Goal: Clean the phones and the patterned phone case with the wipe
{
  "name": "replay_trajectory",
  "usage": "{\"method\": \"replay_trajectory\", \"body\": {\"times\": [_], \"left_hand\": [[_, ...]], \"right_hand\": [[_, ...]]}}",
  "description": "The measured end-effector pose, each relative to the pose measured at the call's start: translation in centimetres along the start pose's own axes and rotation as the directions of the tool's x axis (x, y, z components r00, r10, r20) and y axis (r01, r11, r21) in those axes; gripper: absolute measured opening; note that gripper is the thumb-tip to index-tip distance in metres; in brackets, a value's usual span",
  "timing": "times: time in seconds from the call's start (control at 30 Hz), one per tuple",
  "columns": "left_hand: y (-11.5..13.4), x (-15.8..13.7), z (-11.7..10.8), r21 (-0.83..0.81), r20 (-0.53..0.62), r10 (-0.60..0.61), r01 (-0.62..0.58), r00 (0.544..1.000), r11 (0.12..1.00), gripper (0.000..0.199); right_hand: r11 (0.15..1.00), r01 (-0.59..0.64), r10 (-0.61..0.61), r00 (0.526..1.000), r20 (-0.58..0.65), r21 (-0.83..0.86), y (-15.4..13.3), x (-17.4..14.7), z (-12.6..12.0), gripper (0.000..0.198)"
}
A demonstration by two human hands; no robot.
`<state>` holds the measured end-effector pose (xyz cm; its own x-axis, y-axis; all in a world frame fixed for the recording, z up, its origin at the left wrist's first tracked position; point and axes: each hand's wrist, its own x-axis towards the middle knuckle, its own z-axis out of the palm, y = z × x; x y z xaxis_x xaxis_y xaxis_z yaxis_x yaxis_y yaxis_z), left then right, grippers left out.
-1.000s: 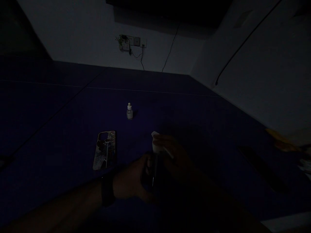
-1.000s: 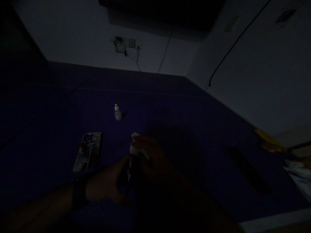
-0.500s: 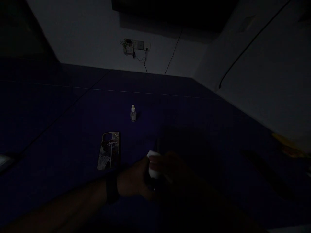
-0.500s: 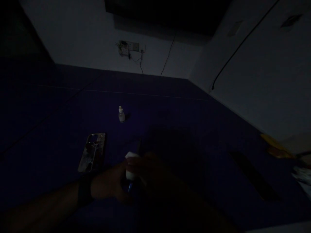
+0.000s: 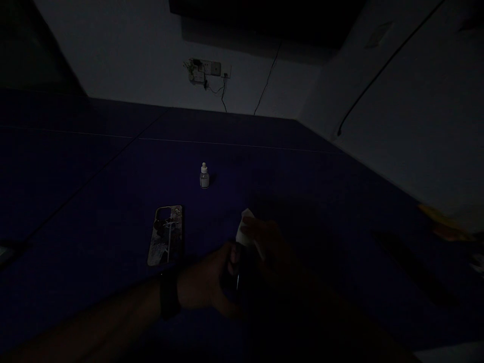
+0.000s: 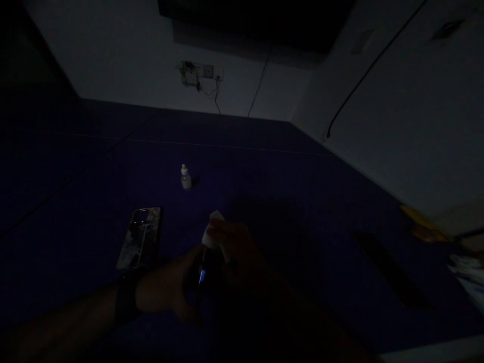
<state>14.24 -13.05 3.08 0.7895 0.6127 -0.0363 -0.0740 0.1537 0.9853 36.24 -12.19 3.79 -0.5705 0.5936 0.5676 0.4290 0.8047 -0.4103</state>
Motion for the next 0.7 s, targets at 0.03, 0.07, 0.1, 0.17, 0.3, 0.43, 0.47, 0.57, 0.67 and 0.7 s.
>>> {"method": "replay_trajectory", "body": {"times": [0.03, 0.07, 0.1, 0.17, 0.3, 0.43, 0.47, 0.57, 0.67, 0.7], "left_hand": [[0.1, 0.0, 0.0, 0.005, -0.002, 0.012, -0.012, 1.000, 1.000, 0.084], [0.2, 0.0, 0.0, 0.019, -0.015, 0.023, -0.023, 1.000, 1.000, 0.081], [0.1, 0.0, 0.0, 0.033, -0.020, 0.027, -0.026, 0.999, 0.999, 0.077], [-0.4, -0.1, -0.1, 0.040, -0.075, 0.006, -0.003, 0.997, 0.999, 0.076], [-1.0, -0.1, -0.4, -0.006, -0.052, -0.025, 0.025, 0.998, 1.000, 0.085], [-0.1, 0.0, -0.3, 0.015, 0.005, 0.039, -0.039, 0.999, 0.999, 0.089], [0.1, 0.0, -0.3, 0.018, 0.000, 0.026, -0.026, 1.000, 0.999, 0.087], [0.1, 0.0, -0.3, 0.052, -0.034, -0.034, 0.036, 0.999, 0.998, 0.077], [-0.5, -0.2, -0.5, 0.050, -0.029, -0.059, 0.060, 0.998, 0.997, 0.078], [-0.8, -0.2, -0.5, 0.050, -0.024, -0.056, 0.057, 0.998, 0.997, 0.080]], "right_hand": [[0.998, 0.060, -0.060, 0.997, 0.045, -0.006, 0.0, -0.2, 0.1, 0.067], [0.993, 0.121, -0.120, 0.988, 0.100, -0.007, -0.1, -0.4, 0.2, 0.065], [0.985, 0.174, -0.172, 0.973, 0.151, -0.002, -0.1, -0.7, 0.5, 0.064], [0.975, 0.224, -0.220, 0.954, 0.204, 0.005, -0.2, -1.1, 1.0, 0.060], [0.982, 0.186, -0.179, 0.967, 0.180, -0.023, -0.4, -1.6, 1.6, 0.055], [0.993, 0.099, -0.093, 0.992, 0.081, -0.071, -0.1, -0.8, 1.2, 0.062], [0.995, 0.067, -0.064, 0.997, 0.038, -0.078, 0.0, -0.5, 1.1, 0.064], [0.998, -0.044, 0.041, 0.995, -0.096, -0.033, 0.1, 0.4, 1.2, 0.066], [0.969, -0.190, 0.212, 0.968, -0.135, 0.159, 0.0, 0.8, 1.7, 0.066], [0.933, -0.258, 0.293, 0.949, -0.115, 0.250, 0.0, 0.8, 1.9, 0.063]]}}
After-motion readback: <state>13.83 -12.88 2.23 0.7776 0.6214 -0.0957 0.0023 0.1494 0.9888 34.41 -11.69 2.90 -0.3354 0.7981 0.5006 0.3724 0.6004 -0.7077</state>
